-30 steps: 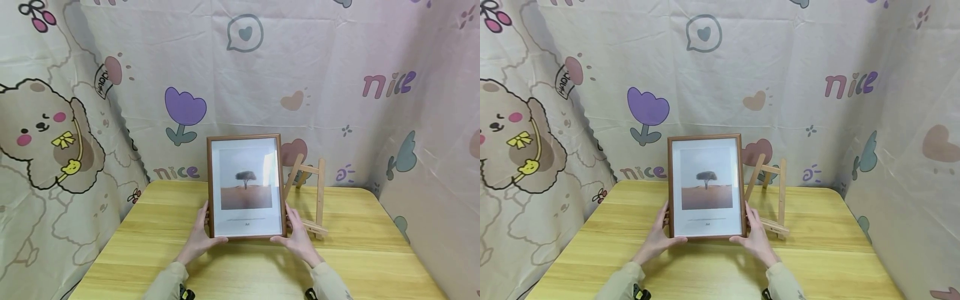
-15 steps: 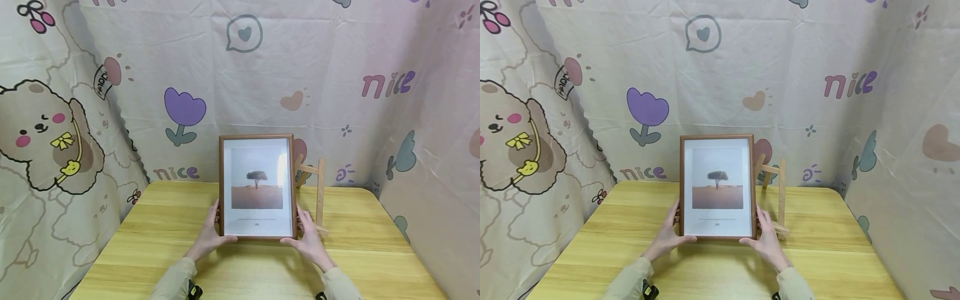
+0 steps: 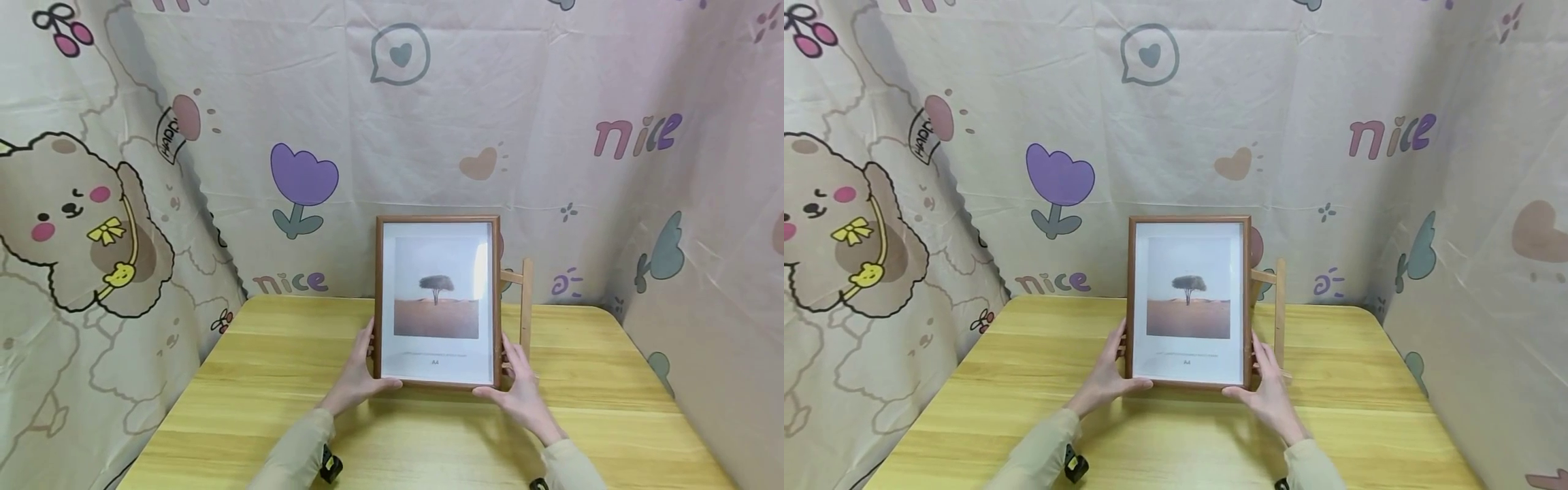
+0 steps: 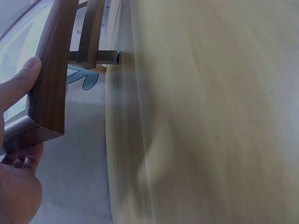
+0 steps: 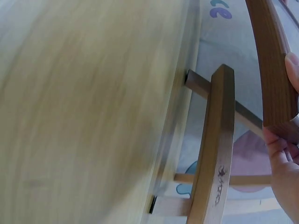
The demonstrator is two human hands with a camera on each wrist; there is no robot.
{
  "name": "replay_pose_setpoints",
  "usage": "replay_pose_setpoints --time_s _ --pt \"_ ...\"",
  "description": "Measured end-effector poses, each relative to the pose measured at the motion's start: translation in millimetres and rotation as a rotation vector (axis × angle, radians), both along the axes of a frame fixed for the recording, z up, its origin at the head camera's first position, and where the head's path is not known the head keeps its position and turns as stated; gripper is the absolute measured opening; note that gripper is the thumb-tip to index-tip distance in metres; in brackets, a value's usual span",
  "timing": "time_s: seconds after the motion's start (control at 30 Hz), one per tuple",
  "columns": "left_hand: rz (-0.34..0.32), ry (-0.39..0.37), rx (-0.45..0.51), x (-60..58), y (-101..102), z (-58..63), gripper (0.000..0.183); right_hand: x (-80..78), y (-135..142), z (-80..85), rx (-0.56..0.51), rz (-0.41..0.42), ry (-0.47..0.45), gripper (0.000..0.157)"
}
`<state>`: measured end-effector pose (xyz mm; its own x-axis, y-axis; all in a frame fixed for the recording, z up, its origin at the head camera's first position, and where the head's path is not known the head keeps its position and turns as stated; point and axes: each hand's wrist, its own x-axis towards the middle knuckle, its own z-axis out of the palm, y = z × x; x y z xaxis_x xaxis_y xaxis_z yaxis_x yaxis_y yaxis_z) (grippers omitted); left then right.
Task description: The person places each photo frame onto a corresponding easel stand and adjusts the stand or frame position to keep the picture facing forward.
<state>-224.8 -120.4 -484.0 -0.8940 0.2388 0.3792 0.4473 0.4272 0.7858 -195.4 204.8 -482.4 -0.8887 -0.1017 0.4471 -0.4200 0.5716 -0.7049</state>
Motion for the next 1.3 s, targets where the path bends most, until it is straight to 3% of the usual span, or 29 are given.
replay_pose_setpoints --time_s 0.5,0.8,1.3 --pt "-0.053 0.028 -0.03 -17.7 23.3 7.0 0.131 2.2 23.3 3.2 -0.017 -0.053 0.036 0.123" --pt "-0.078 0.02 -0.034 -26.3 34.8 13.1 0.132 -1.4 33.4 6.9 -0.087 -0.025 0.069 0.119" --pt "-0.12 0.08 -0.047 -45.0 57.2 20.5 0.13 -7.8 53.6 13.8 -0.134 -0.013 0.116 0.117"
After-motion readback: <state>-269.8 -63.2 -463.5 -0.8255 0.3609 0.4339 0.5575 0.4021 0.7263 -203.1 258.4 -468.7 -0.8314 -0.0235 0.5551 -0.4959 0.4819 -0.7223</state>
